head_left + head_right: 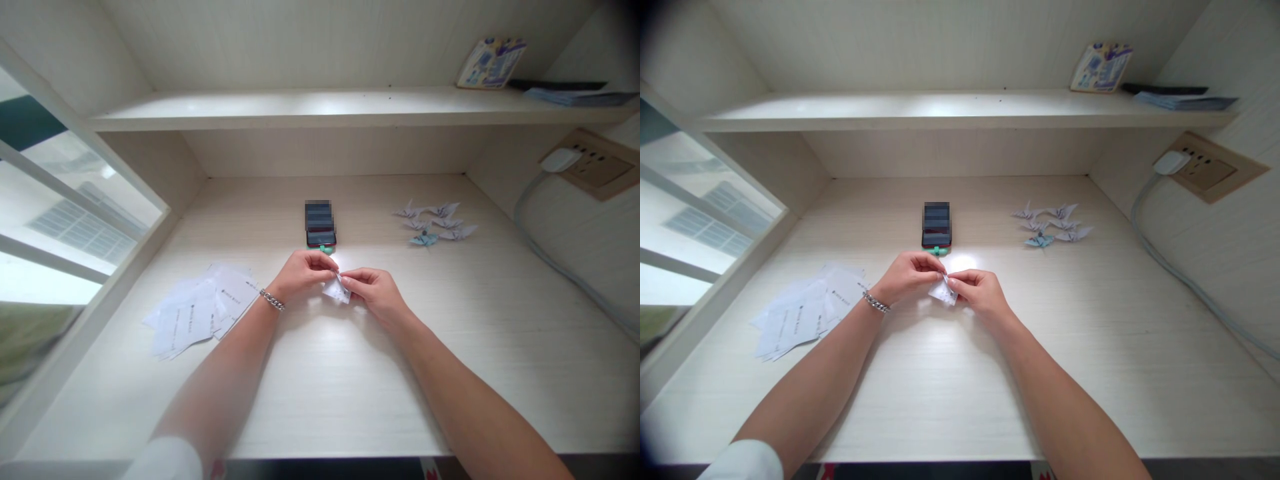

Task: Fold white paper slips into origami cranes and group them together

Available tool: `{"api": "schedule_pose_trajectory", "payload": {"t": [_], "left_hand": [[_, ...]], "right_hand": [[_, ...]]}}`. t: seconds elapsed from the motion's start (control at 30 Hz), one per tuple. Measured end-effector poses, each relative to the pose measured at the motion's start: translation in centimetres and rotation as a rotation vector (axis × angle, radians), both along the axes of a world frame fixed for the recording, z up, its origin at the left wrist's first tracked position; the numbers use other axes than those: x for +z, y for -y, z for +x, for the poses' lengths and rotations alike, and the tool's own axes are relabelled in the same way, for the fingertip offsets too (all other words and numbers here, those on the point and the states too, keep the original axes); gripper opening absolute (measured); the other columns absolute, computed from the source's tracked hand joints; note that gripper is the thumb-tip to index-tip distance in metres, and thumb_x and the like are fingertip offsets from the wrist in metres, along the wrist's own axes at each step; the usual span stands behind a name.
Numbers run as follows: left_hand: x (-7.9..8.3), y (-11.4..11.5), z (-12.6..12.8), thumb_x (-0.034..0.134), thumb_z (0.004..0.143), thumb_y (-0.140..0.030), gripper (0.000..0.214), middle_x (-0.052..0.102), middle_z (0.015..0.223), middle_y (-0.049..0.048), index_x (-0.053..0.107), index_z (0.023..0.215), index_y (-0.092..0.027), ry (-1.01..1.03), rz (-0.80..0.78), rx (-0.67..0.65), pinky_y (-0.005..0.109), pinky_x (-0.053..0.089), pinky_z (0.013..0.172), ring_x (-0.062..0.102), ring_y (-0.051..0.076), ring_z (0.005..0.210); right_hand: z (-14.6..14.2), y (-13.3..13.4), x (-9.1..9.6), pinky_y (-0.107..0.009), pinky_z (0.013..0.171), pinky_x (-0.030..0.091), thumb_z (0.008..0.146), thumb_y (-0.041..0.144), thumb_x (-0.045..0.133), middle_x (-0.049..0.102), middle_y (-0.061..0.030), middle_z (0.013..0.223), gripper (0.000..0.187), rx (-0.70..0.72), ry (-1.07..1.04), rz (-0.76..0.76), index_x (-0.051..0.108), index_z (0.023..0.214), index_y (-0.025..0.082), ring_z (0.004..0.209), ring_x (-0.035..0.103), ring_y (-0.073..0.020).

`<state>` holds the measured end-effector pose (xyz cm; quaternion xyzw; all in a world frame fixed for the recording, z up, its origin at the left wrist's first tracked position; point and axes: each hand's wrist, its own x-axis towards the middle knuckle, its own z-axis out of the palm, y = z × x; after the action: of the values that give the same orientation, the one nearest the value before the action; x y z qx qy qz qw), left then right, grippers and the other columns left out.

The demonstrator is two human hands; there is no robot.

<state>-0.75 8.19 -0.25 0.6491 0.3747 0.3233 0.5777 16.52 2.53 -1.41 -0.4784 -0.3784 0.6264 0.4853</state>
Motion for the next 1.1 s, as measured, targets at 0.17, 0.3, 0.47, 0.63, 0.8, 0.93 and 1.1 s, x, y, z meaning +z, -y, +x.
{"api": "schedule_pose_trajectory", "payload": {"t": [0.17,0.3,0.47,0.63,0.8,0.93,1.1], "left_hand": [[-0.1,0.1,0.2,0.068,0.067,-0.018,0.020,0.067,0.083,0.0087,0.066,0.085,-0.010,0.109,-0.110,0.058,0.027,0.050,0.067,0.063,0.015,0.073],[-0.1,0.3,0.6,0.067,0.066,-0.016,0.020,0.067,0.081,0.0085,0.064,0.085,-0.010,0.179,-0.150,0.088,0.029,0.051,0.067,0.063,0.015,0.072],[-0.3,0.4,1.4,0.065,0.067,-0.016,0.018,0.066,0.072,0.0047,0.062,0.084,-0.012,0.222,-0.152,0.165,0.025,0.049,0.059,0.061,0.013,0.064],[-0.8,0.5,2.1,0.064,0.070,-0.019,0.019,0.065,0.071,0.0040,0.061,0.087,-0.013,0.269,-0.199,0.226,0.022,0.046,0.055,0.059,0.011,0.061],[-1.1,0.7,2.1,0.070,0.068,-0.025,0.024,0.065,0.074,0.0051,0.063,0.087,-0.013,0.218,-0.145,0.202,0.021,0.043,0.054,0.057,0.010,0.061],[-1.1,0.7,2.0,0.075,0.062,-0.025,0.028,0.066,0.080,0.0071,0.064,0.085,-0.012,0.174,-0.105,0.200,0.024,0.047,0.063,0.061,0.014,0.072],[-1.1,0.7,1.9,0.076,0.061,-0.026,0.029,0.066,0.079,0.0065,0.065,0.083,-0.012,0.174,-0.108,0.193,0.025,0.048,0.063,0.061,0.014,0.071]], "right_hand": [[0.0,0.0,-0.3,-0.030,0.059,0.048,0.056,0.033,0.080,0.069,-0.0053,0.068,0.028,-0.022,-0.018,0.008,0.074,0.076,0.015,0.060,0.060,-0.0151],[0.0,-0.1,-0.4,-0.031,0.060,0.049,0.056,0.032,0.080,0.069,-0.0059,0.069,0.029,-0.038,-0.027,0.005,0.073,0.077,0.014,0.061,0.060,-0.0163],[0.1,-0.2,-0.5,-0.030,0.056,0.047,0.057,0.032,0.079,0.069,-0.0065,0.069,0.028,-0.071,0.002,0.032,0.073,0.077,0.014,0.059,0.059,-0.0163],[0.2,-0.4,-1.0,-0.029,0.054,0.045,0.058,0.032,0.078,0.069,-0.0067,0.070,0.027,-0.127,0.055,0.074,0.073,0.078,0.015,0.058,0.059,-0.0157],[0.3,-0.3,-1.0,-0.029,0.058,0.046,0.062,0.034,0.075,0.071,-0.0072,0.073,0.027,-0.134,0.164,0.149,0.074,0.081,0.015,0.063,0.060,-0.0166],[0.3,-0.2,-0.8,-0.029,0.060,0.046,0.066,0.034,0.072,0.072,-0.0084,0.079,0.028,-0.105,0.220,0.185,0.073,0.086,0.015,0.067,0.061,-0.0170],[0.3,-0.2,-0.9,-0.030,0.061,0.046,0.065,0.034,0.072,0.071,-0.0085,0.079,0.028,-0.097,0.219,0.190,0.073,0.086,0.015,0.067,0.061,-0.0175]]}}
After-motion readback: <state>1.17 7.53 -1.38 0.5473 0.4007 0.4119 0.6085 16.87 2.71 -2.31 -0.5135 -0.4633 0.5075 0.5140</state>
